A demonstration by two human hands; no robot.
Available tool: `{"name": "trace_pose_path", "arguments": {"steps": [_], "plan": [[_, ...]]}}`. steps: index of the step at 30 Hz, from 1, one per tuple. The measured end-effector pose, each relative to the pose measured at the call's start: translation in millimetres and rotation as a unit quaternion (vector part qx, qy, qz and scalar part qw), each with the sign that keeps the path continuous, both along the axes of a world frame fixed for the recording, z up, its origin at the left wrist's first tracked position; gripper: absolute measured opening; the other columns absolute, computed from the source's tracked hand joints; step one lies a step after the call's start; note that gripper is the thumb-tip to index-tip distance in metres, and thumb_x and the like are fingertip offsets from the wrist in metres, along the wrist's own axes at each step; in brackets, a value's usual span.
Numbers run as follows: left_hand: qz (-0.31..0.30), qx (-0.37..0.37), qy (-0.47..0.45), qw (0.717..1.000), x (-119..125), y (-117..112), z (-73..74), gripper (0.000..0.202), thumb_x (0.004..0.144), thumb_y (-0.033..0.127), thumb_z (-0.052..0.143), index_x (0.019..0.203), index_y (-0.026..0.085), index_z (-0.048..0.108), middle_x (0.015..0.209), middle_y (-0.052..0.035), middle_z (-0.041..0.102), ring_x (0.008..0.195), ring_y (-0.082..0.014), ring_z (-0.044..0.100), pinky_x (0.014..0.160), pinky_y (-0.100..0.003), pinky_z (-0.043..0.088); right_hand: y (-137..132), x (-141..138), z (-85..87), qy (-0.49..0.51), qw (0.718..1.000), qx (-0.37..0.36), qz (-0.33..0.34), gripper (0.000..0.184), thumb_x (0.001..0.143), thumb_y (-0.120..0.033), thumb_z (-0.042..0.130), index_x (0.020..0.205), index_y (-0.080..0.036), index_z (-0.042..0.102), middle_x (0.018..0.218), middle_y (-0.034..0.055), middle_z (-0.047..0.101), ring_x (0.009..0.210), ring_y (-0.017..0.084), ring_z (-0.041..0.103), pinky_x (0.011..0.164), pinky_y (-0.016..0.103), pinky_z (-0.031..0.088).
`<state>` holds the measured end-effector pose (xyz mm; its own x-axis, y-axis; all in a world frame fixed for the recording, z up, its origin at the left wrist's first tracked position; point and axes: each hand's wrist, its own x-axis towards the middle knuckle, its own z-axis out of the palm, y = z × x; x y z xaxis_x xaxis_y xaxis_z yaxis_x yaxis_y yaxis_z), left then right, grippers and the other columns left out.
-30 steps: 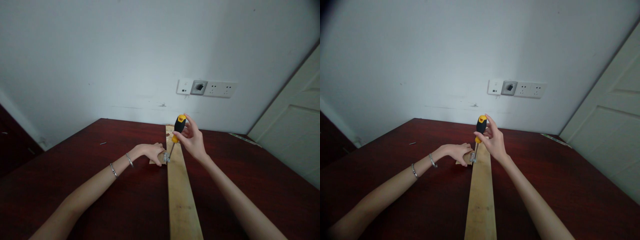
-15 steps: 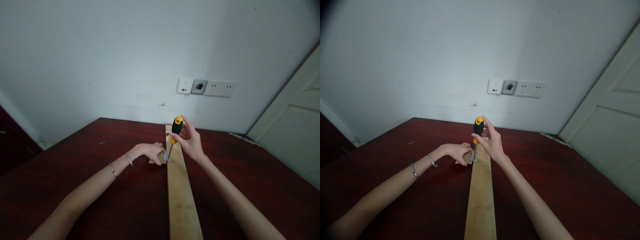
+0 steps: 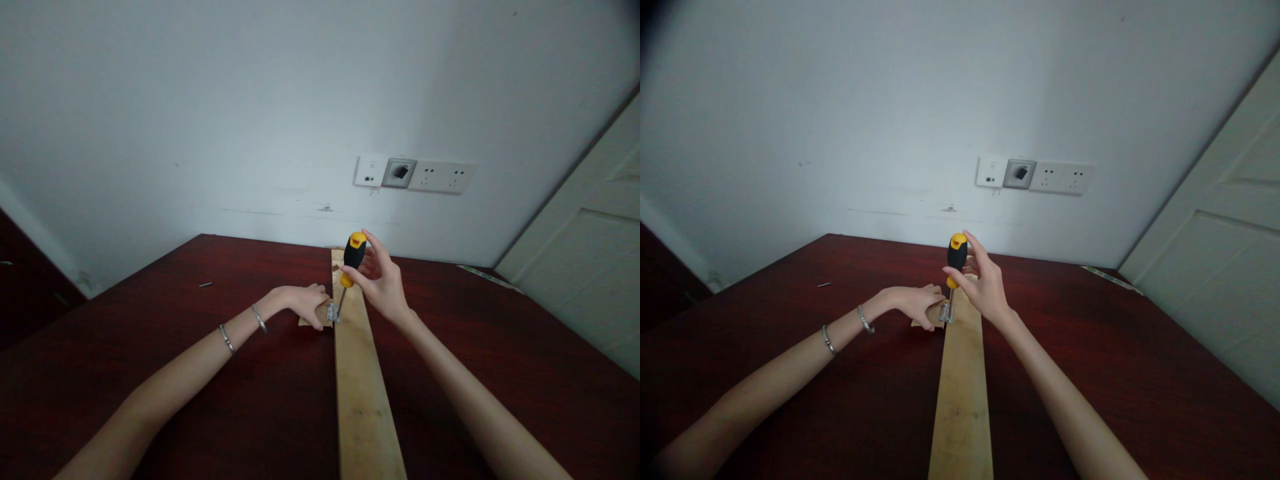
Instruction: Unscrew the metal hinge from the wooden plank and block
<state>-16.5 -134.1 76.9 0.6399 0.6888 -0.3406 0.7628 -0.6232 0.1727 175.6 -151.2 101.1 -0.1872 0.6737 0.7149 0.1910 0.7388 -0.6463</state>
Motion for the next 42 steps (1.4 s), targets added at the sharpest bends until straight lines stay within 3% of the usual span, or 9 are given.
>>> {"name": "trace_pose_path", "arguments": {"steps": [7,12,18,25,30,32,36,39,42], "plan": [[-0.007,0.007,-0.005,1.0,-0.2,0.8,-1.4,0.065,0.066,0.05,0.069,0.117,0.016,0.051,0.124,-0.0129,0.048,0.115,-0.0295,0.045,0.099,-0.038,0.039,0.8,1.7,0.7,-0.011,1.0,0.003,-0.002,0.072,0.079,-0.038,0.067,0.143,-0.028,0.035,0.103,0.0055,0.06,0.074,0.015,0.059,0.07,0.032,0.057],[-0.016,0.009,-0.002,1.0,-0.7,1.5,-2.4,0.064,0.066,0.051,0.069,0.117,0.016,0.051,0.123,-0.0126,0.049,0.115,-0.0297,0.045,0.099,-0.038,0.038,5.7,2.9,-2.8,-0.01,1.0,-0.003,0.002,0.075,0.082,-0.041,0.063,0.147,-0.028,0.028,0.105,0.0055,0.06,0.079,0.016,0.061,0.076,0.033,0.057],[-0.019,0.01,0.003,1.0,-0.4,2.8,-4.2,0.065,0.066,0.05,0.069,0.117,0.015,0.052,0.125,-0.014,0.049,0.116,-0.0299,0.044,0.1,-0.039,0.037,9.4,5.3,-4.6,-0.004,1.0,-0.02,0.008,0.079,0.083,-0.043,0.061,0.149,-0.027,0.022,0.111,0.0073,0.06,0.083,0.017,0.063,0.074,0.032,0.057],[-0.011,0.01,0.008,1.0,0.0,2.2,-3.7,0.065,0.065,0.051,0.069,0.118,0.018,0.051,0.128,-0.0121,0.048,0.119,-0.0298,0.043,0.101,-0.039,0.036,8.6,3.8,-4.3,-0.006,1.0,-0.016,0.017,0.077,0.083,-0.041,0.062,0.148,-0.027,0.024,0.112,0.0069,0.059,0.083,0.017,0.062,0.074,0.033,0.057],[-0.015,0.013,0.004,1.0,-0.5,3.1,-5.0,0.068,0.065,0.051,0.068,0.119,0.013,0.05,0.128,-0.0164,0.047,0.12,-0.0317,0.043,0.101,-0.04,0.037,0.1,3.5,6.1,-0.041,0.998,0.041,-0.012,0.065,0.079,-0.036,0.066,0.139,-0.029,0.041,0.117,0.0079,0.055,0.083,0.017,0.059,0.066,0.031,0.058],[-0.012,0.012,0.004,1.0,-0.7,3.9,-6.3,0.069,0.065,0.051,0.069,0.12,0.014,0.05,0.131,-0.0162,0.046,0.122,-0.0325,0.041,0.103,-0.042,0.035,-3.9,4.4,11.4,-0.067,0.995,0.066,-0.019,0.066,0.079,-0.033,0.065,0.139,-0.029,0.041,0.117,0.0078,0.054,0.085,0.018,0.058,0.066,0.031,0.058],[-0.008,0.004,-0.001,1.0,-0.9,4.4,-7.4,0.071,0.065,0.052,0.069,0.122,0.015,0.049,0.134,-0.0158,0.045,0.123,-0.0326,0.041,0.103,-0.042,0.035,-11.3,5.4,20.6,-0.118,0.988,0.102,-0.009,0.072,0.079,-0.022,0.059,0.144,-0.031,0.032,0.121,0.0075,0.055,0.096,0.021,0.059,0.082,0.037,0.054],[-0.007,0.006,-0.002,1.0,-1.1,4.0,-7.2,0.072,0.065,0.053,0.068,0.123,0.014,0.049,0.133,-0.0157,0.045,0.121,-0.0314,0.042,0.103,-0.04,0.036,-15.7,5.1,25.9,-0.149,0.98,0.134,-0.006,0.063,0.079,-0.017,0.055,0.139,-0.029,0.04,0.123,0.0076,0.057,0.107,0.024,0.056,0.092,0.042,0.049],[-0.014,0.011,0.005,1.0,-1.3,4.0,-7.7,0.075,0.067,0.054,0.067,0.126,0.013,0.047,0.135,-0.0168,0.044,0.123,-0.0308,0.041,0.104,-0.039,0.035,-18.2,4.4,29.2,-0.154,0.977,0.149,-0.019,0.052,0.082,-0.023,0.06,0.132,-0.027,0.047,0.119,0.0076,0.06,0.103,0.024,0.058,0.09,0.041,0.049]]}}
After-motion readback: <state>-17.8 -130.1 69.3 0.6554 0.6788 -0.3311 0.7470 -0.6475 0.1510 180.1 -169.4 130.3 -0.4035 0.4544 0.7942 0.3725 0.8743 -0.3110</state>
